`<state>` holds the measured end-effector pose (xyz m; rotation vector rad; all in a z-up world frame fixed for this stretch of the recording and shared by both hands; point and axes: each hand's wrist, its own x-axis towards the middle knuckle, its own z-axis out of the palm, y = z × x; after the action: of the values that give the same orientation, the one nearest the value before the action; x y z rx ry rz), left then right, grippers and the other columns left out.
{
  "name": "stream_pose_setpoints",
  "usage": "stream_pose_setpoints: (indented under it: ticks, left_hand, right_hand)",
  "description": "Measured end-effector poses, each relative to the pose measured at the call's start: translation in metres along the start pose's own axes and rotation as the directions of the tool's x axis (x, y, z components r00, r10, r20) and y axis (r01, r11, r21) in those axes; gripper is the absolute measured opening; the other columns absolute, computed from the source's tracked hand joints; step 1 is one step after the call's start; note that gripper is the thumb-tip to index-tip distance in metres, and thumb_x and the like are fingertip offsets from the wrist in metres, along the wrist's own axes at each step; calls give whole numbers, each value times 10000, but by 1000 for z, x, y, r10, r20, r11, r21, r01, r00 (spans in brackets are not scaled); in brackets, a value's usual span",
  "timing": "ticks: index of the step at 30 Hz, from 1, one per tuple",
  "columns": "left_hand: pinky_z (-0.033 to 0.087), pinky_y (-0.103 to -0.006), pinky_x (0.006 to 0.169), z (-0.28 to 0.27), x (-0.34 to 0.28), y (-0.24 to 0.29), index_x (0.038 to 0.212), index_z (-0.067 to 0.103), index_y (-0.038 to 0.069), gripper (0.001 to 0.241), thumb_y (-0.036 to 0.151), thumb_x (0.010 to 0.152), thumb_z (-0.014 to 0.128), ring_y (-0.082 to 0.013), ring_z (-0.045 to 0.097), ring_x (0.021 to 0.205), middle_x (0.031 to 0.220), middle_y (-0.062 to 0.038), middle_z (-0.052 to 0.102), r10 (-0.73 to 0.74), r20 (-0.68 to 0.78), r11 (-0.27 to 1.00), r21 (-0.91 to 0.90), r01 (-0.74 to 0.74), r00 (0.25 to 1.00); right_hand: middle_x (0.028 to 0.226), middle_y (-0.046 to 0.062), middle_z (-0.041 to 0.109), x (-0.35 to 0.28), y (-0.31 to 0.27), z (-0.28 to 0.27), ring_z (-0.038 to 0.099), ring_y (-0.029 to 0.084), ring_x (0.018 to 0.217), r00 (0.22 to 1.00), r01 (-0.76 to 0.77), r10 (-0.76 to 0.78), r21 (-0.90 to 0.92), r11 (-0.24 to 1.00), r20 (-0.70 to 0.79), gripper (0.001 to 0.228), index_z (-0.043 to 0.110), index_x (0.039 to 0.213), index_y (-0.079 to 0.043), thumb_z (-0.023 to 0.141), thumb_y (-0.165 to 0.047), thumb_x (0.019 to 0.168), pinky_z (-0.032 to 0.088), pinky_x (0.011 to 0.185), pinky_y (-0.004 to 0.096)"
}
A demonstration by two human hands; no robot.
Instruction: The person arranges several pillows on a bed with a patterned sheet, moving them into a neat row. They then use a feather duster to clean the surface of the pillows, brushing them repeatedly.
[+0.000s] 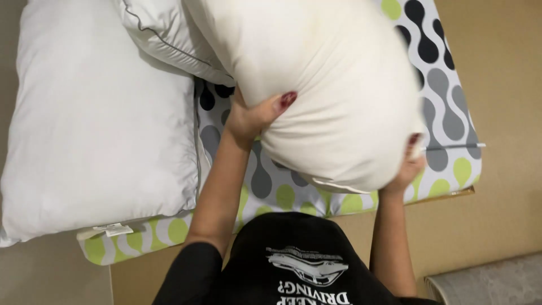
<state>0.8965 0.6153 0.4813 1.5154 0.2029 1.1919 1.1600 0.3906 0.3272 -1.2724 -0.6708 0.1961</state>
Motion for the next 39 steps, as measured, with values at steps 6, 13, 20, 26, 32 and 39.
stream_pose_setpoints:
  ticks: [6, 13, 20, 26, 32, 39]
  left_hand:
    - [536, -394, 1141, -8, 42, -10, 1417, 536, -27, 569, 202, 940, 743, -271, 662, 1252, 1356, -159, 644, -221, -56, 960, -191, 206, 974]
    - [526, -390, 1111, -76, 28, -58, 1462, 507, 29, 568, 322, 995, 647, -276, 647, 1246, 1388, -145, 597, -504, -140, 809, -423, 408, 852]
    - [517, -387, 1081, -209, -113, -184, 1506, 479, 86, 582, 440, 1051, 551, -280, 633, 1241, 1419, -131, 550, -764, -147, 564, -623, 541, 628]
    - [526, -375, 967, -220, -305, -284, 1443, 538, 142, 442, 337, 1056, 450, -241, 638, 1210, 1405, -39, 623, -961, -261, 214, -510, 833, 88]
    - [566, -402, 956, -209, -317, -321, 1469, 495, 108, 437, 257, 1059, 504, -271, 660, 1209, 1389, -97, 582, -964, -263, 190, -552, 812, 46]
    - [526, -451, 998, -172, -258, -323, 1475, 496, -32, 497, 312, 1118, 449, -329, 619, 1215, 1392, -199, 592, -910, -37, 284, -783, 554, 413]
  right_hand:
    - [1392, 155, 655, -5, 19, -85, 707, 204, 1127, 873, 368, -346, -2, 930, -345, 459, 482, 1475, -28, 574, -293, 1113, 595, 1021, 404]
    - [1443, 185, 521, -88, 77, -74, 615, 261, 1228, 782, 517, -533, -141, 844, -323, 419, 444, 1389, 34, 571, -269, 1130, 544, 1087, 443]
    - [885, 119, 695, -106, -48, 41, 623, 162, 778, 972, 171, -217, -355, 919, -95, 536, 686, 1017, 146, 550, -353, 1158, 504, 715, 323]
    - [659, 74, 617, -153, 16, -10, 582, 158, 584, 954, -300, 273, -351, 887, -125, 669, 646, 837, 106, 485, -468, 1141, 455, 554, 313]
    - [449, 130, 610, -220, 66, -44, 645, 233, 462, 733, -430, 680, -768, 474, 9, 875, 678, 493, 21, 376, -571, 1061, 548, 602, 340]
    - [523, 121, 681, -251, 97, -74, 688, 193, 532, 622, -626, 783, -598, 501, 5, 731, 708, 559, 30, 532, -527, 998, 565, 635, 321]
